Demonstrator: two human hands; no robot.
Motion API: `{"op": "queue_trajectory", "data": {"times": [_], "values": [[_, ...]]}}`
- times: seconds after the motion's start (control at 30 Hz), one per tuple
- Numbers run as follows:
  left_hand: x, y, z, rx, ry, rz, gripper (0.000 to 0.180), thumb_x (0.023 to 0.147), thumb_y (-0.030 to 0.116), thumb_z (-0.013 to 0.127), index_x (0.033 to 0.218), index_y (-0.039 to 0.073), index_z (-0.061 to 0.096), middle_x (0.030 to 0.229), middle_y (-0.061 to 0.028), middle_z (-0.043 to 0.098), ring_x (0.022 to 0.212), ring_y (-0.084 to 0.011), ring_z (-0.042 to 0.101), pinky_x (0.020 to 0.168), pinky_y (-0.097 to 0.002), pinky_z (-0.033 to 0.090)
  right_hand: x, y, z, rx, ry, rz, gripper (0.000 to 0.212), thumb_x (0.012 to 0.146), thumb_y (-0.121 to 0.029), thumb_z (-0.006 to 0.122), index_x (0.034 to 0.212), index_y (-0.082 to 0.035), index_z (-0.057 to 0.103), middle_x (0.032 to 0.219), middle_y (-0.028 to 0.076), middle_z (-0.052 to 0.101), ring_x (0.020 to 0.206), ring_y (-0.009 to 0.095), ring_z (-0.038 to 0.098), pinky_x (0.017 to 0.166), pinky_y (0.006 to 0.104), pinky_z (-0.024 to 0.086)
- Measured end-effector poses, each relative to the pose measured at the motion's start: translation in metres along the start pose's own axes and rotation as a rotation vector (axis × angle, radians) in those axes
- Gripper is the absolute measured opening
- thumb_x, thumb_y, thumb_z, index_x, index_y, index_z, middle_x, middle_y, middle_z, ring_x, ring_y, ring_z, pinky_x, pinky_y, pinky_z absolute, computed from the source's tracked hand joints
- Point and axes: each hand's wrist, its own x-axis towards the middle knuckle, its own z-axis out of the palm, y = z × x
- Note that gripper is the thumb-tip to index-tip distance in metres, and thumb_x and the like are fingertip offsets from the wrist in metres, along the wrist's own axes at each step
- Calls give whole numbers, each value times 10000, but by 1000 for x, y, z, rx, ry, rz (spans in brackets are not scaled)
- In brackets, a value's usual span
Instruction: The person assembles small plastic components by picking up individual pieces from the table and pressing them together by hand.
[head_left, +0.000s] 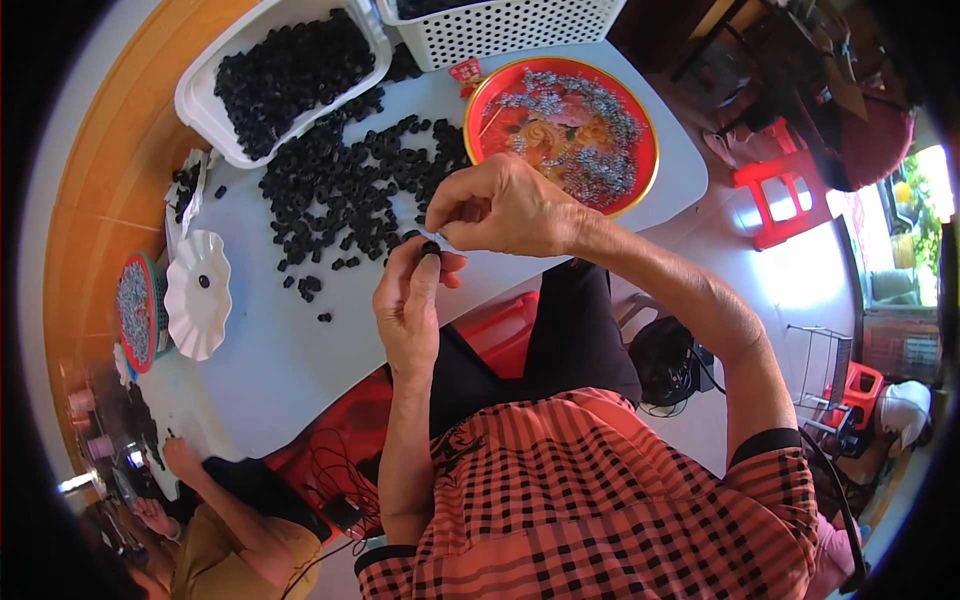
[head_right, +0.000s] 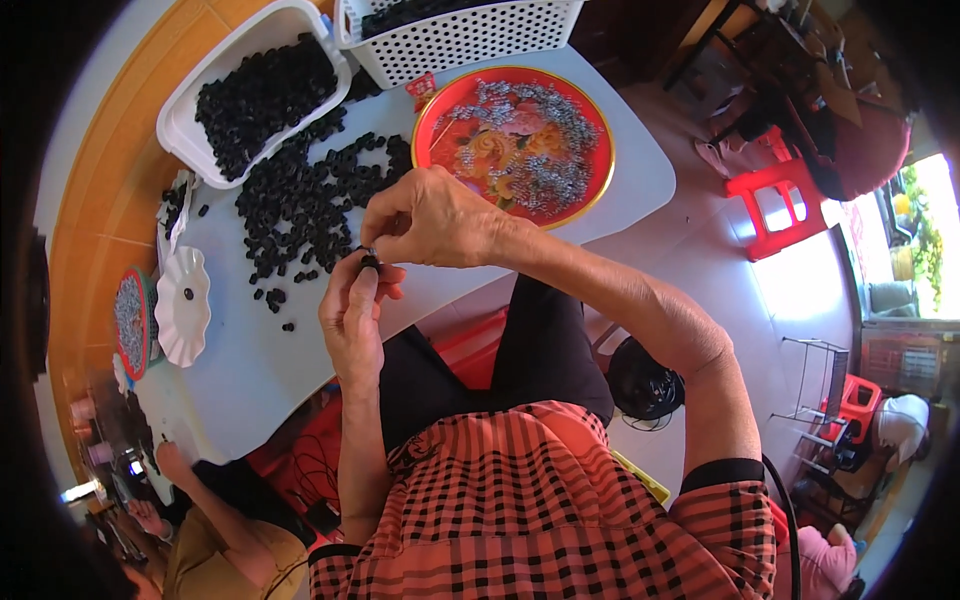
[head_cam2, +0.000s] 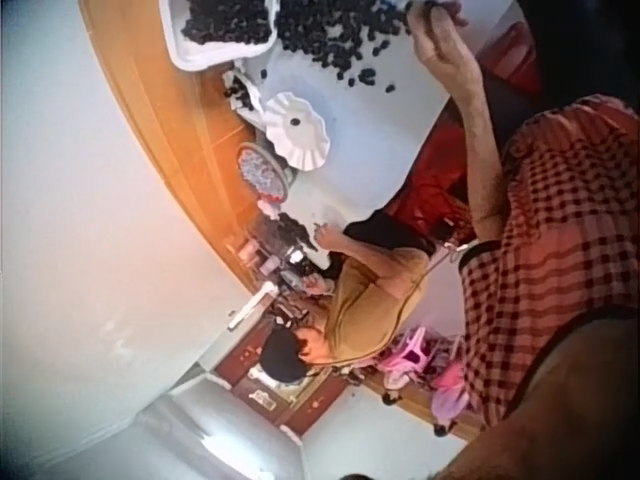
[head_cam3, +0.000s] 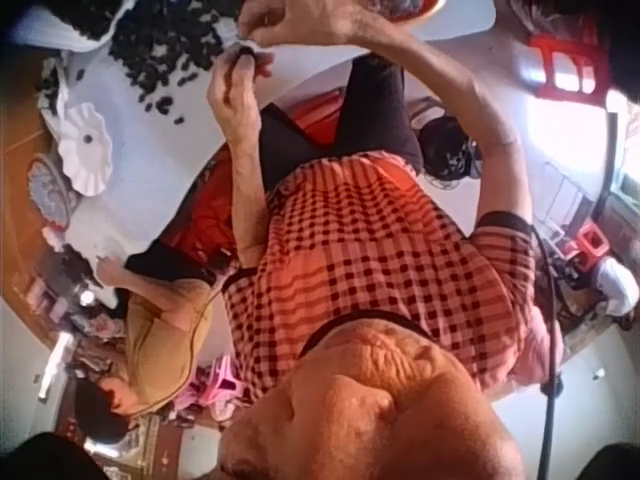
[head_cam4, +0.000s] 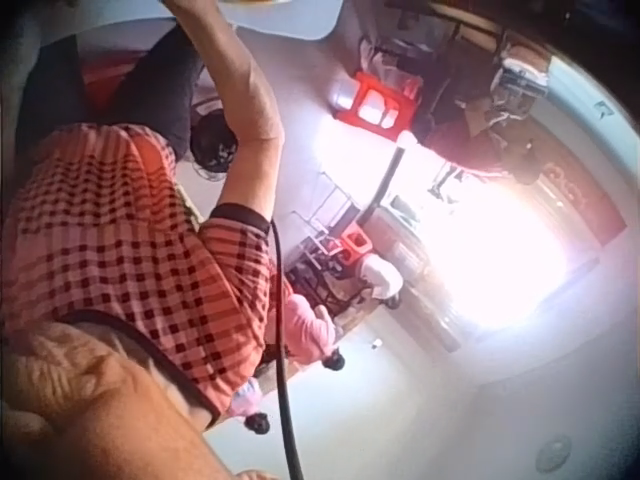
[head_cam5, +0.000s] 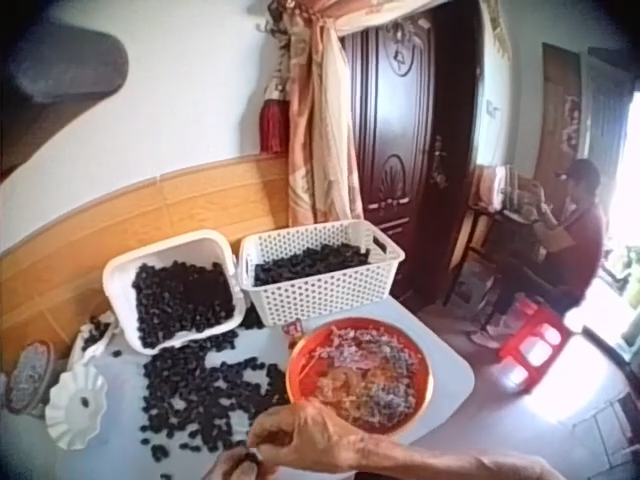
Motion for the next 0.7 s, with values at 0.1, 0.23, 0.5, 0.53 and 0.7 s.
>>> {"op": "queue_trajectory", "data": {"times": [0.1,0.23,0.5,0.53,0.7], "values": [[-1,5,0,150,-4,41,242,970,158,545,1122,-24,590,881,-70,678,759,-97,575,708,-233,460,3,-2,5,-4,-37,15,156,777,-76,625,887,-5,711,771,60,674,691,105,641,658,257,528],[-3,6,-4,256,14,45,234,976,167,542,1123,-6,596,864,-58,672,728,-86,562,671,-217,453,8,-4,7,-97,-97,-13,164,777,-64,617,889,-3,721,812,79,676,693,136,644,651,271,529],[-3,8,-13,358,10,45,205,965,132,558,1107,-11,595,813,-48,657,728,-70,573,659,-209,451,20,-1,15,-148,-156,-100,152,780,-60,624,892,4,706,798,80,674,683,134,634,643,272,520],[-3,7,-15,352,9,54,205,965,137,560,1102,-11,597,810,-53,658,725,-70,575,655,-209,451,21,-6,17,-112,-152,-49,153,779,-61,628,898,7,695,780,73,669,686,124,630,636,267,515],[-6,8,-20,4,62,31,220,967,129,521,1081,-46,590,852,-101,655,715,-116,560,700,-243,444,25,-5,34,181,-119,97,83,873,-69,652,860,13,655,694,19,623,607,44,566,543,201,454]]}}
